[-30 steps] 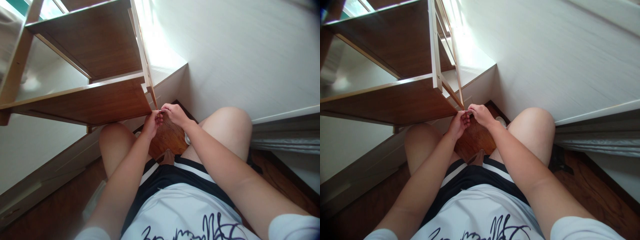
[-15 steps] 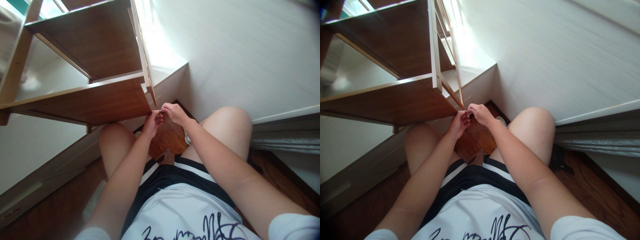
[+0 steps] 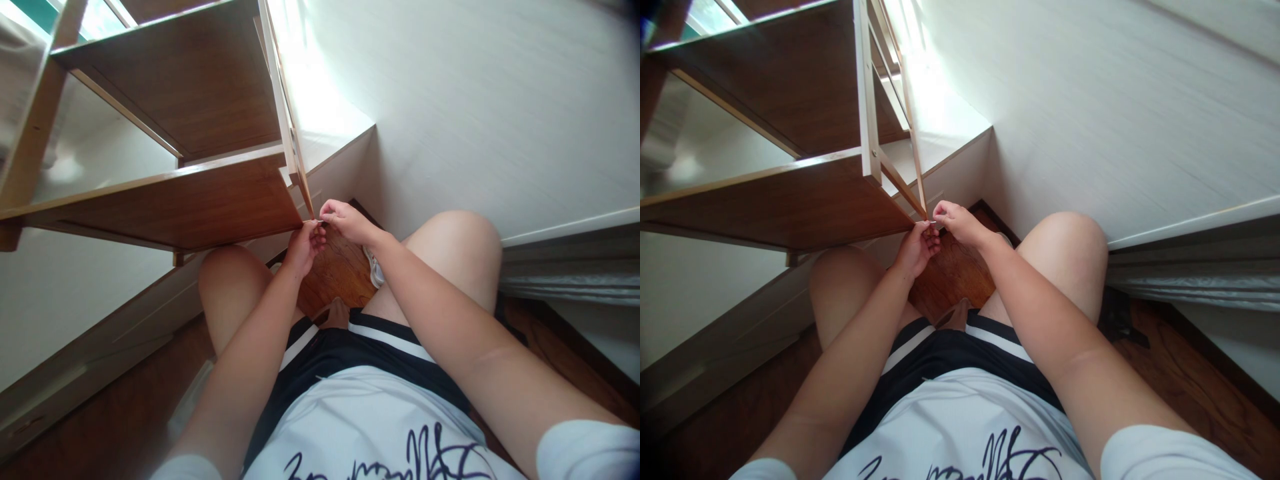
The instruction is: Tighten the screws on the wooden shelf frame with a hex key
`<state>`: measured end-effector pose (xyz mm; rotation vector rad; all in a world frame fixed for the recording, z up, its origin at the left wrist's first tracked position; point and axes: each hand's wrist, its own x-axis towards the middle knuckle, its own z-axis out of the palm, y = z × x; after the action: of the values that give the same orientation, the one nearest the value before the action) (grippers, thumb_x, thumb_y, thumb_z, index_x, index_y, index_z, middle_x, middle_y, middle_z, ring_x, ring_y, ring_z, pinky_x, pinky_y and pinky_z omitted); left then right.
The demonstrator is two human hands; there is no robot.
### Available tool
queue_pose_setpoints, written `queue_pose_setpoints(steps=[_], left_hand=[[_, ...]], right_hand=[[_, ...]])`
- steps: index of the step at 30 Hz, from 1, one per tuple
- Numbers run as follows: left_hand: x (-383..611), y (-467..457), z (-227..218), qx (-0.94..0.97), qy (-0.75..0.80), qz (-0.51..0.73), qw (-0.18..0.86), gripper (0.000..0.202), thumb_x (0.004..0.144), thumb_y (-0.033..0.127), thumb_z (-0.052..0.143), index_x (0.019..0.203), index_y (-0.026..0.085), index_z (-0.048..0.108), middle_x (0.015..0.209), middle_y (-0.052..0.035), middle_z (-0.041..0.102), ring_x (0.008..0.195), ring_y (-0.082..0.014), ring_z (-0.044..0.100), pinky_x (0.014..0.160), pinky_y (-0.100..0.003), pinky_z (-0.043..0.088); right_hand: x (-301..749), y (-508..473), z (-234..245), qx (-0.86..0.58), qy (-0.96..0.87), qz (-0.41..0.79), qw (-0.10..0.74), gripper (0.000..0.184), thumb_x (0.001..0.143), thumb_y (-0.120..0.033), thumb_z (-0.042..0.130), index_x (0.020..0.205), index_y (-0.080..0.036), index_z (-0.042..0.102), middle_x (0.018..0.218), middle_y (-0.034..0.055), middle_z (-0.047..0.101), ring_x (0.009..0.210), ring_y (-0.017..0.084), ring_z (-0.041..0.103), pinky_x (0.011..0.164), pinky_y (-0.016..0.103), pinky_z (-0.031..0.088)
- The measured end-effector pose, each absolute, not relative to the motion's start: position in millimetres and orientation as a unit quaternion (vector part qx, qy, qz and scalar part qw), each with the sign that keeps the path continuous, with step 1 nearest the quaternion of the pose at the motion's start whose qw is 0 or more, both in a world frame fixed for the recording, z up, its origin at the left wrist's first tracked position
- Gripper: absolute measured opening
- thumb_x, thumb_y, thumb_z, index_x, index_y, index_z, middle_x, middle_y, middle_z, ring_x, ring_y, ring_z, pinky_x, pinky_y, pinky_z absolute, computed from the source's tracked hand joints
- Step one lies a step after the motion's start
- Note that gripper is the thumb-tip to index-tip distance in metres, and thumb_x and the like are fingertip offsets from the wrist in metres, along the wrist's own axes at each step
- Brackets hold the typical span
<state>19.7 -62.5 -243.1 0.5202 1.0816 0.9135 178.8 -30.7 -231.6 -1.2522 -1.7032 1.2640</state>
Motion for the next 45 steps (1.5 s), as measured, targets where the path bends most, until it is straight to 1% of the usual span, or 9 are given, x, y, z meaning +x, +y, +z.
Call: queue_pose_setpoints(steps=[2,6,13,22,26,29,32,38,45], left_hand=[[19,-63,-243,0.235,0.493,0.413,0.729,0.025,0.076,0.042,0.07,0.086,0.02,0.065,0.077,0.0014,0.064,0.059,-0.0082,0.056,0.053,-0.021,0.042],[19,-63,-242,0.234,0.494,0.411,0.729,0.026,0.075,0.043,0.07,0.085,0.02,0.064,0.076,0.0016,0.064,0.058,-0.0082,0.056,0.053,-0.021,0.042],[19,-63,-241,0.233,0.494,0.41,0.73,0.024,0.076,0.041,0.07,0.084,0.019,0.064,0.076,0.0011,0.065,0.058,-0.0084,0.056,0.053,-0.021,0.042],[19,-63,-242,0.237,0.49,0.414,0.729,0.025,0.076,0.042,0.071,0.087,0.02,0.065,0.076,0.0015,0.065,0.059,-0.0086,0.057,0.054,-0.021,0.041],[19,-62,-243,0.237,0.486,0.423,0.727,0.027,0.075,0.041,0.071,0.093,0.021,0.067,0.077,0.0026,0.064,0.059,-0.0079,0.057,0.054,-0.02,0.041],[19,-62,-242,0.235,0.483,0.427,0.728,0.026,0.074,0.04,0.072,0.089,0.02,0.066,0.076,0.003,0.064,0.058,-0.0075,0.056,0.054,-0.02,0.041],[20,-63,-240,0.235,0.478,0.429,0.729,0.024,0.074,0.04,0.072,0.084,0.019,0.065,0.074,0.0033,0.063,0.058,-0.0072,0.056,0.054,-0.02,0.041],[22,-63,-237,0.238,0.473,0.43,0.732,0.022,0.075,0.039,0.07,0.079,0.018,0.064,0.071,0.0029,0.062,0.058,-0.0073,0.056,0.053,-0.019,0.04],[21,-62,-241,0.226,0.485,0.441,0.721,0.022,0.074,0.038,0.072,0.084,0.019,0.065,0.071,0.0037,0.062,0.058,-0.007,0.054,0.054,-0.02,0.041]], right_hand=[[178,-30,-231,-0.476,-0.623,0.522,0.335,0.01,0.089,-0.031,0.053,0.087,-0.021,0.055,0.056,-0.006,0.044,0.055,0.013,0.041,0.054,0.026,0.033],[176,-28,-232,-0.468,-0.568,0.59,0.333,0.009,0.088,-0.029,0.055,0.083,-0.021,0.054,0.051,-0.0076,0.041,0.049,0.012,0.035,0.051,0.025,0.029],[173,-30,-225,-0.478,-0.512,0.637,0.322,0.009,0.089,-0.025,0.055,0.081,-0.022,0.051,0.047,-0.0091,0.036,0.042,0.009,0.028,0.043,0.023,0.025],[171,-29,-218,-0.475,-0.44,0.696,0.31,0.013,0.092,-0.024,0.056,0.081,-0.022,0.049,0.046,-0.0106,0.032,0.038,0.007,0.024,0.037,0.02,0.028],[170,-29,-219,-0.469,-0.427,0.696,0.336,0.014,0.092,-0.024,0.058,0.083,-0.022,0.048,0.045,-0.0112,0.034,0.038,0.007,0.027,0.039,0.019,0.034],[169,-31,-223,-0.449,-0.419,0.704,0.356,0.016,0.092,-0.027,0.061,0.083,-0.022,0.048,0.045,-0.0113,0.038,0.038,0.007,0.031,0.042,0.019,0.04],[169,-33,-227,-0.43,-0.408,0.714,0.372,0.02,0.09,-0.029,0.064,0.081,-0.021,0.049,0.048,-0.0082,0.047,0.041,0.007,0.04,0.045,0.02,0.044],[171,-40,-232,-0.389,-0.353,0.745,0.412,0.03,0.084,-0.042,0.075,0.086,-0.017,0.059,0.059,-0.0027,0.061,0.051,0.009,0.056,0.053,0.021,0.051],[175,-50,-236,-0.388,-0.329,0.732,0.453,0.046,0.075,-0.053,0.082,0.096,-0.014,0.069,0.074,0.0035,0.072,0.064,0.012,0.065,0.065,0.024,0.057]])
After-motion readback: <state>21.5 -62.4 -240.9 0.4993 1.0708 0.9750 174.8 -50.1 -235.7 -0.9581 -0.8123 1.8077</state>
